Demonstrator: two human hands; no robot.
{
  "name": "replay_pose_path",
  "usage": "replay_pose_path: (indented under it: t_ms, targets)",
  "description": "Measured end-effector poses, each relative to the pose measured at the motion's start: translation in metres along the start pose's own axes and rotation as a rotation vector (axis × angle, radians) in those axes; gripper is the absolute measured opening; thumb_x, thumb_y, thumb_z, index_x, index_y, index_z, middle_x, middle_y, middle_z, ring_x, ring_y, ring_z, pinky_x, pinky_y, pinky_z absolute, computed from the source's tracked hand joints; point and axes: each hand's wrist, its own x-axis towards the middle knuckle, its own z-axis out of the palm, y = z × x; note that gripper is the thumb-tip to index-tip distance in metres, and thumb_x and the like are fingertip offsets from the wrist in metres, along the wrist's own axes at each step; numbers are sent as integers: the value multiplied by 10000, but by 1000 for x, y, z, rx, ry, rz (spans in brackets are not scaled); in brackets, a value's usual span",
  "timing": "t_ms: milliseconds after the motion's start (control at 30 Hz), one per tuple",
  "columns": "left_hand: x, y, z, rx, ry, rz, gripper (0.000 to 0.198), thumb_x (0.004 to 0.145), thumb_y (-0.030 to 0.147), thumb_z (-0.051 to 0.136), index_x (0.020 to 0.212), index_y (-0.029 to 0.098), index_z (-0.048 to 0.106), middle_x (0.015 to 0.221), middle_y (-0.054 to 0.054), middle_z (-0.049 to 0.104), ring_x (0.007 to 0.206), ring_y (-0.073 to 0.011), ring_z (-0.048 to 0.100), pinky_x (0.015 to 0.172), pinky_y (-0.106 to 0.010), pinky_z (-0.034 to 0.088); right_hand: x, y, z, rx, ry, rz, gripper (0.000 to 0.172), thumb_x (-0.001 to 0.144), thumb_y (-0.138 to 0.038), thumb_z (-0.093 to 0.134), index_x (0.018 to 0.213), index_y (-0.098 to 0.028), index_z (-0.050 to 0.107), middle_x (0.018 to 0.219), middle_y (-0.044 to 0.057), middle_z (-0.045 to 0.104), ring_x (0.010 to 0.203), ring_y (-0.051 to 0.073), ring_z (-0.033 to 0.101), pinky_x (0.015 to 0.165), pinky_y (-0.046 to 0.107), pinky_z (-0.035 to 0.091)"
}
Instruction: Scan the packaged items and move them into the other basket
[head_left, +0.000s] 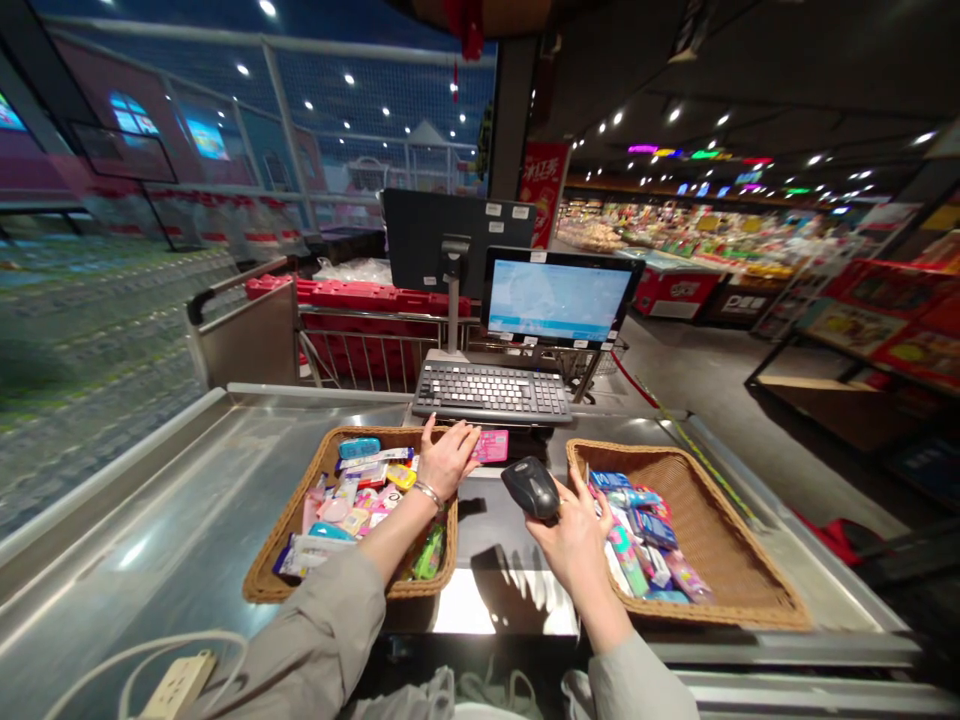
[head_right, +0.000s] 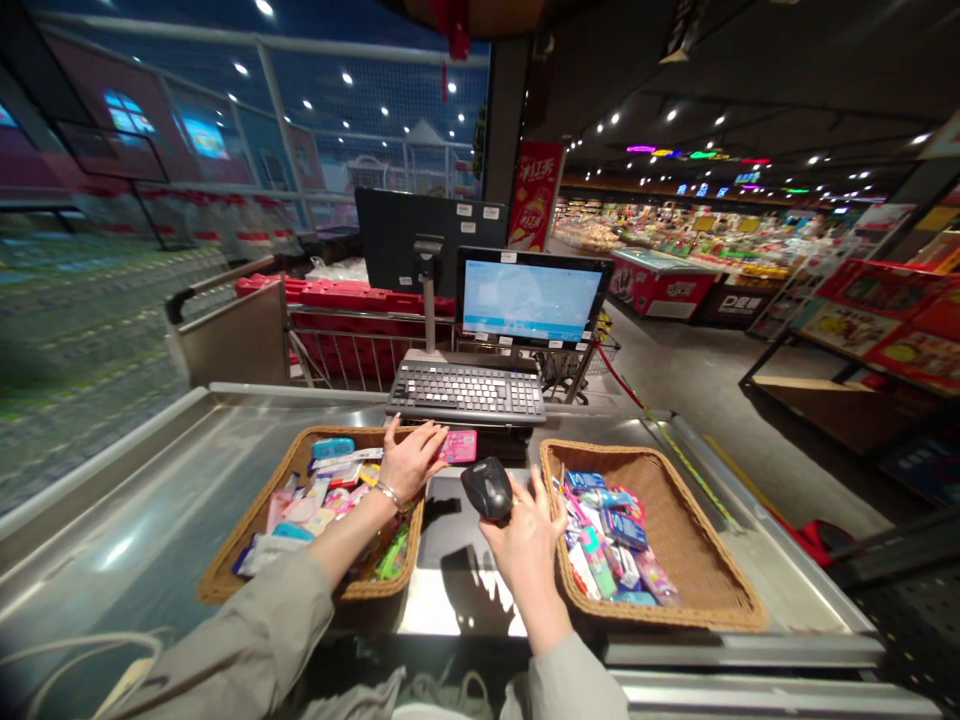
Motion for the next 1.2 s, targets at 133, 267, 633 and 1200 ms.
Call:
replay_pose_path:
  t_ms: [133,267,633,1200]
  targets:
    - [0,3,-1,-2,5,6,513,850,379,636,1323,221,518,1225,-95,664,1186,-258,584,1178,-556,-49,-2,3,0,-14,-6,-2,244,748,-302,602,967,-284,708,1203,19,660,1333,319,372,1070,529,114]
    - [-1,5,-3,-2,8,8,508,857,378,626,1328,227,512,1222,-99,665,1180,-262,589,1176,-565,-44,-4,5,1,-24,4,-9,227,758,-315,607,962,-291,703,1165,13,677,1328,315,383,1068,539,116]
    - [-3,9,-6,-7,-17,-10,505,878,387,592,1348,231,493,1230,-102,658,1192,-262,580,1173,-574,-33,-10,8,-4,15,6,-13,201,759,-314,616,936,-297,709,1143,7,685,1331,304,387,1081,553,98]
    - [10,31,-5,-43,2,11,540,850,382,629,1353,242,489,1217,-95,665,1171,-265,594,1174,-566,-17,-14,23,-18,-19,63,59,268,757,-318,576,982,-253,704,1150,47,682,1317,312,394,1065,541,140]
